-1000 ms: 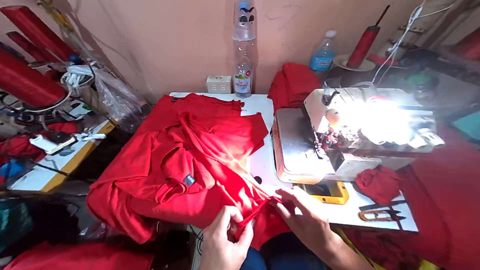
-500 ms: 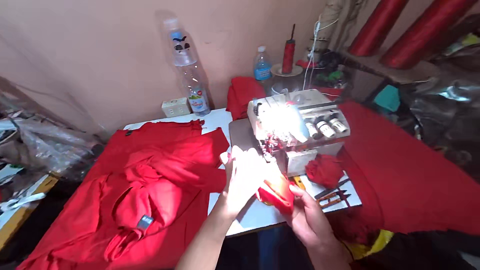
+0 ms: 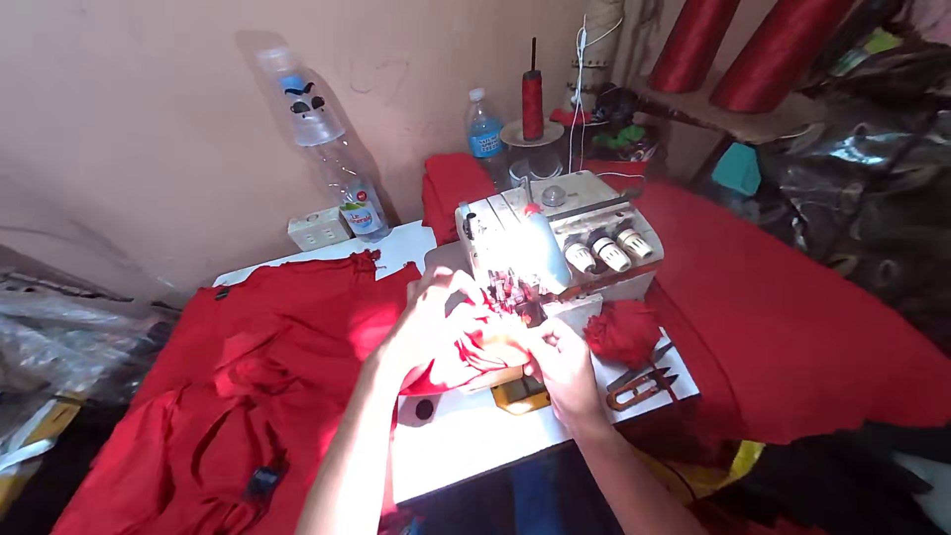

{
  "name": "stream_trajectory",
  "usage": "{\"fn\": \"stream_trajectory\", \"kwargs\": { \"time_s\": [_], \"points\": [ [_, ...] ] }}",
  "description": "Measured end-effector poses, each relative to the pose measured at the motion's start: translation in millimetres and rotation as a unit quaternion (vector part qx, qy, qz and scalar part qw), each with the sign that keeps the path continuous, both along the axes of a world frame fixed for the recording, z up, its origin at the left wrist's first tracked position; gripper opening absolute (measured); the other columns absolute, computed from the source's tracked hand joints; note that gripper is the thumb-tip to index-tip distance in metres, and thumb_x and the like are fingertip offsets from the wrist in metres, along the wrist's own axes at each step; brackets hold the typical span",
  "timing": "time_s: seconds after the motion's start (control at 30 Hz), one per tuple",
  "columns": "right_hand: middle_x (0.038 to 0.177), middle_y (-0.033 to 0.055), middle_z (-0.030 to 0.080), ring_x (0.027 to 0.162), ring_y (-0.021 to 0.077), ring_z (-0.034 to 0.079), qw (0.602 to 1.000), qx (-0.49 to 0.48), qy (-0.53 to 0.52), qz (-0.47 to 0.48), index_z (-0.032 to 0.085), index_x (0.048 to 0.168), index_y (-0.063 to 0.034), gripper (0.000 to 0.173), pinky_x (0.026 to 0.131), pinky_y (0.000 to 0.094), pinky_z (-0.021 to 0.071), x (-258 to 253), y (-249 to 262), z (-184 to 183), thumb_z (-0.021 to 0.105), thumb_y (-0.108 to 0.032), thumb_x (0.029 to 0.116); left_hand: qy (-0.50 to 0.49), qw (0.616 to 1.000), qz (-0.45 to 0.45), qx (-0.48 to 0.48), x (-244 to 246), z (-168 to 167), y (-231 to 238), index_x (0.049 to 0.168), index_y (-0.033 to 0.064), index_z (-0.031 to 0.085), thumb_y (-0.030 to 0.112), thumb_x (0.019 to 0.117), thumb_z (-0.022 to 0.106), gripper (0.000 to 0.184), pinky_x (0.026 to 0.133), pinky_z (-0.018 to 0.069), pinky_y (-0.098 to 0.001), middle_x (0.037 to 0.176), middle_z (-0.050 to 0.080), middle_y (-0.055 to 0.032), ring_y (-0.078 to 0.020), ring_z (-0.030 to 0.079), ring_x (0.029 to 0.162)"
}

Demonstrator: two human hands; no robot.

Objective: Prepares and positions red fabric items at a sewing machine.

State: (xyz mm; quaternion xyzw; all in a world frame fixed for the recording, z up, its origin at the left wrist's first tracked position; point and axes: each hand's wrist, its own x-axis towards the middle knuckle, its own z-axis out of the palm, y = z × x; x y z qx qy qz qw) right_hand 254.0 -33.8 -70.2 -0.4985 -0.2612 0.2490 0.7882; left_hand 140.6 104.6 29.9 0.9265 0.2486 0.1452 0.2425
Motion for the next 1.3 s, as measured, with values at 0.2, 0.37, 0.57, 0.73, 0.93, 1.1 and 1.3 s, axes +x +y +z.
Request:
{"fn": "stream_trajectory", "kwargs": {
  "time_s": [0.2, 0.37, 0.57, 0.73, 0.93, 1.1, 1.3],
  "points": [
    [0.075, -0.0023, 0.065, 0.053, -0.0042, 0.056, 0.993, 0.016, -0.099, -0.055, 0.062, 0.094, 0.003, 0.004, 0.051, 0.0119, 0.05, -3, -3, -6, 0.064, 0.002, 0.0904, 0.113, 0.984, -0.136, -0.034, -6, 23, -7, 0.114, 0.0063, 0.073, 0.034, 0.099, 0.06, 0.034, 0.106, 0.0306, -0.0538, 0.118, 0.066, -0.0094, -0.024, 0.052, 0.122],
    [0.104, 0.0154, 0.062, 0.097, 0.012, 0.06, 0.86, 0.026, -0.445, -0.249, 0.064, 0.105, -0.0007, 0.031, 0.084, 0.0153, 0.0476, 1, 0, -13, 0.072, -0.02, 0.082, 0.042, 0.983, -0.15, -0.094, -8, 33, -9, 0.12, 0.0017, 0.067, 0.024, 0.1013, 0.058, 0.03, 0.103, 0.0459, -0.0313, 0.119, 0.066, -0.0091, -0.0103, 0.059, 0.114],
    [0.093, 0.0091, 0.076, 0.096, 0.0112, 0.069, 0.865, 0.091, -0.482, -0.11, 0.079, 0.087, -0.0051, 0.018, 0.087, 0.0217, 0.0535, 19, 7, 26, 0.066, -0.017, 0.0898, 0.105, 0.991, -0.079, 0.029, -1, 41, -21, 0.125, -0.0031, 0.065, 0.022, 0.0854, 0.074, 0.048, 0.109, 0.0319, -0.0589, 0.121, 0.066, -0.0204, -0.034, 0.057, 0.121],
    [0.089, -0.0009, 0.065, 0.077, -0.0015, 0.06, 0.922, -0.006, -0.315, 0.226, 0.068, 0.102, -0.0015, 0.016, 0.071, 0.0173, 0.0527, 43, -3, 60, 0.062, -0.016, 0.0968, -0.209, 0.968, -0.036, 0.135, -8, 7, -7, 0.098, 0.0012, 0.072, 0.016, 0.0848, 0.073, 0.02, 0.094, 0.0509, -0.042, 0.106, 0.069, -0.015, -0.0267, 0.064, 0.108],
    [0.112, 0.0077, 0.068, 0.095, 0.0014, 0.068, 0.958, -0.003, -0.194, 0.211, 0.028, 0.145, 0.0156, 0.068, 0.081, 0.0194, 0.0572, 45, -20, 72, 0.062, -0.006, 0.0899, 0.066, 0.978, -0.188, 0.061, -26, 12, -21, 0.106, -0.0017, 0.071, 0.02, 0.086, 0.068, 0.03, 0.102, 0.0436, -0.0499, 0.118, 0.066, -0.0223, -0.0356, 0.058, 0.119],
    [0.116, 0.0013, 0.065, 0.097, -0.005, 0.064, 0.963, 0.087, -0.204, 0.153, 0.032, 0.136, 0.0145, 0.058, 0.082, 0.0156, 0.0552, 42, -19, 55, 0.056, -0.021, 0.097, 0.139, 0.963, -0.223, 0.053, -4, 28, -19, 0.112, -0.0052, 0.07, 0.019, 0.1035, 0.053, 0.03, 0.102, 0.0413, -0.0528, 0.111, 0.068, -0.0233, -0.0364, 0.061, 0.113],
    [0.139, 0.0117, 0.055, 0.123, 0.0015, 0.057, 0.967, 0.097, -0.17, 0.165, 0.019, 0.145, 0.0214, 0.102, 0.101, 0.0221, 0.0505, 27, -18, 29, 0.043, -0.067, 0.0991, 0.123, 0.964, -0.237, 0.011, 0, 50, -30, 0.099, -0.0033, 0.069, 0.021, 0.1003, 0.056, 0.027, 0.078, 0.0504, -0.0401, 0.09, 0.067, -0.0162, -0.0226, 0.064, 0.086]
  ]
}}
